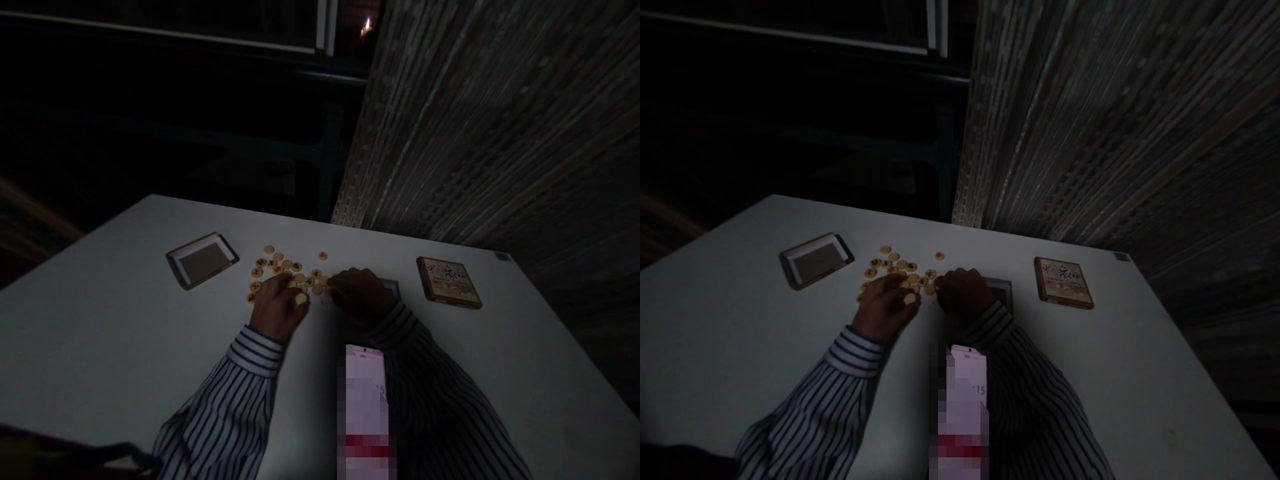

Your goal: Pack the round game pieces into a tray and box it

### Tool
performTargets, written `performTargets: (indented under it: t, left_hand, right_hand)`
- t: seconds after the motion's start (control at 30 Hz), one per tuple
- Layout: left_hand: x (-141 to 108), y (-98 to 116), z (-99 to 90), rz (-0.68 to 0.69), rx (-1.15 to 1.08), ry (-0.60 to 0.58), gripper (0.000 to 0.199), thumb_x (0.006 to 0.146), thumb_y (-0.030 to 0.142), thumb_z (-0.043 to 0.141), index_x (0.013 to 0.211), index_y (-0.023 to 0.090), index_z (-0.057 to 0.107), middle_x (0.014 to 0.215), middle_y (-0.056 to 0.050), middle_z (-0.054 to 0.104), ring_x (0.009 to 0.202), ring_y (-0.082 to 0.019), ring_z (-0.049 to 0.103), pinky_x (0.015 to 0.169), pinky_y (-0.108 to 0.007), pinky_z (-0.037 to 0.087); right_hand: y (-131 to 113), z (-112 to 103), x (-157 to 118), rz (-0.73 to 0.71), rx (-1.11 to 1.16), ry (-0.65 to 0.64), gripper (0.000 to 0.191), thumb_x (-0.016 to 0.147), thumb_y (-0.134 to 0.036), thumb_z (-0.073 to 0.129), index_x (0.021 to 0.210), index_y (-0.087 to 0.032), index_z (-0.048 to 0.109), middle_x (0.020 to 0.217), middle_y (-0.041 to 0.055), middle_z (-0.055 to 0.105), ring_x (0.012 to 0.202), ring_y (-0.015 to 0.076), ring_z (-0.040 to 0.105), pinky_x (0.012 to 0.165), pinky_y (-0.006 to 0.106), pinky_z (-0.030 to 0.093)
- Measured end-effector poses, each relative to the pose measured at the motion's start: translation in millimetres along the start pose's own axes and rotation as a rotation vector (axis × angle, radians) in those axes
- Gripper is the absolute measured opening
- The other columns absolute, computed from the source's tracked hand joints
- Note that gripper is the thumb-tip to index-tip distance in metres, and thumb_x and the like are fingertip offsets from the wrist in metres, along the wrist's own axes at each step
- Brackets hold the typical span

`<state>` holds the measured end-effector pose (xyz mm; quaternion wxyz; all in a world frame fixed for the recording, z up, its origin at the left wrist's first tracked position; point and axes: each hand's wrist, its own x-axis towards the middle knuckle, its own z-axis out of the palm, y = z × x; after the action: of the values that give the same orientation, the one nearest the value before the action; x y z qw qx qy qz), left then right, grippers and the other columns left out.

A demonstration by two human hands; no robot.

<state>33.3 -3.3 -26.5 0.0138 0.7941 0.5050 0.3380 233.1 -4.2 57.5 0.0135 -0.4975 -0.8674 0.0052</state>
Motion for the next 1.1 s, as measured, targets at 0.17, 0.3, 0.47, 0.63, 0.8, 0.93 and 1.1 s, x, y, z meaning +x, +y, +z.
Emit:
performTargets:
  t: [0.17, 0.3, 0.47, 0.63, 0.8, 0.93, 1.1]
  left_hand:
    - [3.2, 10.6, -8.0, 0.015, -0.106, 0.101, 0.023, 0.071, 0.031, 0.062, 0.089, 0.017, 0.064, 0.108, -0.01, 0.058, 0.103, -0.024, 0.052, 0.089, -0.042, 0.042]
    - [4.6, 13.0, -10.3, -0.003, -0.151, 0.147, 0.021, 0.072, 0.03, 0.062, 0.088, 0.018, 0.064, 0.102, -0.008, 0.062, 0.098, -0.023, 0.055, 0.088, -0.042, 0.042]
    - [4.2, 12.9, -10.3, -0.09, -0.259, 0.118, 0.023, 0.073, 0.033, 0.061, 0.091, 0.019, 0.063, 0.095, -0.006, 0.065, 0.093, -0.02, 0.058, 0.085, -0.039, 0.045]
    - [4.6, 16.4, -11.6, -0.195, -0.365, 0.093, 0.024, 0.073, 0.034, 0.061, 0.091, 0.018, 0.064, 0.092, -0.007, 0.066, 0.089, -0.02, 0.06, 0.083, -0.036, 0.048]
    - [4.9, 21.7, -12.0, -0.285, -0.484, 0.074, 0.028, 0.071, 0.036, 0.063, 0.091, 0.017, 0.066, 0.091, -0.007, 0.066, 0.084, -0.019, 0.061, 0.078, -0.034, 0.05]
    - [3.4, 24.4, -10.3, -0.399, -0.593, 0.045, 0.034, 0.068, 0.04, 0.065, 0.093, 0.017, 0.067, 0.08, -0.005, 0.066, 0.069, -0.015, 0.061, 0.065, -0.029, 0.051]
    - [4.4, 26.3, -11.4, -0.516, -0.727, 0.007, 0.036, 0.067, 0.042, 0.065, 0.093, 0.017, 0.068, 0.077, -0.005, 0.069, 0.072, -0.017, 0.063, 0.068, -0.031, 0.052]
  right_hand:
    - [0.6, -0.4, -0.5, 0.002, 0.002, -0.01, 0.026, 0.083, -0.025, 0.043, 0.101, -0.018, 0.061, 0.092, 0.0072, 0.064, 0.084, 0.0194, 0.055, 0.066, 0.031, 0.033]
    - [-0.5, -1.6, -1.5, 0.011, 0.001, 0.0, 0.025, 0.084, -0.024, 0.042, 0.101, -0.018, 0.06, 0.092, 0.0076, 0.064, 0.085, 0.0191, 0.055, 0.067, 0.031, 0.033]
    - [1.1, 0.4, -1.3, -0.004, 0.008, 0.01, 0.026, 0.083, -0.024, 0.042, 0.101, -0.018, 0.06, 0.092, 0.0072, 0.064, 0.084, 0.0187, 0.055, 0.067, 0.031, 0.033]
    - [2.3, 2.0, -2.1, -0.015, 0.007, 0.022, 0.026, 0.084, -0.025, 0.041, 0.101, -0.019, 0.06, 0.092, 0.0068, 0.064, 0.085, 0.0187, 0.055, 0.068, 0.031, 0.034]
    - [0.1, -1.4, -2.4, -0.011, 0.005, 0.012, 0.026, 0.084, -0.025, 0.041, 0.099, -0.018, 0.06, 0.091, 0.0076, 0.064, 0.084, 0.0187, 0.055, 0.067, 0.031, 0.033]
    - [-0.8, -3.3, -1.5, -0.011, 0.001, 0.004, 0.024, 0.084, -0.024, 0.042, 0.098, -0.018, 0.06, 0.091, 0.0075, 0.064, 0.084, 0.0185, 0.055, 0.066, 0.031, 0.033]
    - [-0.2, -2.6, -1.5, -0.025, 0.003, 0.01, 0.023, 0.085, -0.024, 0.041, 0.094, -0.017, 0.061, 0.089, 0.0073, 0.064, 0.081, 0.0171, 0.054, 0.066, 0.03, 0.033]
